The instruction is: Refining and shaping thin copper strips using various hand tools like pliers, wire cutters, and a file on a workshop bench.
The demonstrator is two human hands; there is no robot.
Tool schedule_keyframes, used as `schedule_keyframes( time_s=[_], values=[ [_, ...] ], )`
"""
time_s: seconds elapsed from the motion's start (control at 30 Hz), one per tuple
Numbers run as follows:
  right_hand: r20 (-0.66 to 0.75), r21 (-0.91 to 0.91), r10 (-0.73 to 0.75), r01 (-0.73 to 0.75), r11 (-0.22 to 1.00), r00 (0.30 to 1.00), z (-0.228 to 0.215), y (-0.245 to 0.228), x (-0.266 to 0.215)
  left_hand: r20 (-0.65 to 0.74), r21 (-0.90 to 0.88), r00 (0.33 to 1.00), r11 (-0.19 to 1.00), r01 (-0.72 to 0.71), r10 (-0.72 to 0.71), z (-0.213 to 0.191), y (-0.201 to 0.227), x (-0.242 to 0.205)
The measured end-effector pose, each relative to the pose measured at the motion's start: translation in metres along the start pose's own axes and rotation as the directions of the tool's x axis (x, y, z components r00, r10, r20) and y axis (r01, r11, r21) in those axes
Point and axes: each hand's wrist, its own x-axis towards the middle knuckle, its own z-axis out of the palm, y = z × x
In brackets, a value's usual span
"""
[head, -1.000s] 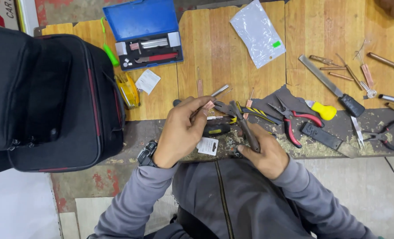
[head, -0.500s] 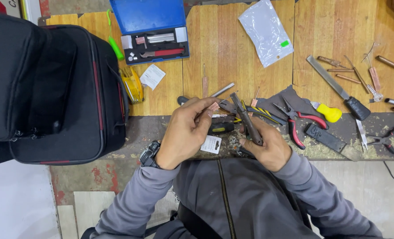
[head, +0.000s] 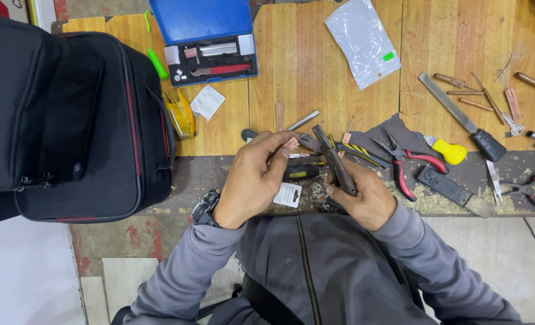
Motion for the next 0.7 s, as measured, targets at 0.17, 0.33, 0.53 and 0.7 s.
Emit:
schedule_keyframes(
  time_s=[0.17, 0.33, 0.53, 0.7],
  values=[
    [-0.003, -0.02, 0.017, -0.017, 1.0, 1.0, 0.0, -0.005, 0.001, -0.001, -0.01, 1.0, 1.0, -0.004, 0.004, 0.0, 0.0, 0.001],
    [0.008, -0.052, 0.057, -0.056, 0.997, 0.998, 0.001, -0.002, 0.003, -0.006, -0.027, 1.0, 1.0, -0.014, 0.014, 0.002, -0.001, 0.0],
    [-0.044, -0.084, 0.069, -0.073, 0.994, 0.997, 0.006, 0.01, 0.008, -0.027, -0.037, 0.998, 0.998, -0.049, 0.048, 0.01, -0.01, -0.006],
    [-0.087, -0.047, 0.114, -0.119, 0.992, 0.99, 0.019, 0.046, 0.009, -0.044, -0.029, 0.998, 0.998, -0.054, 0.052, 0.019, -0.017, -0.007]
  ],
)
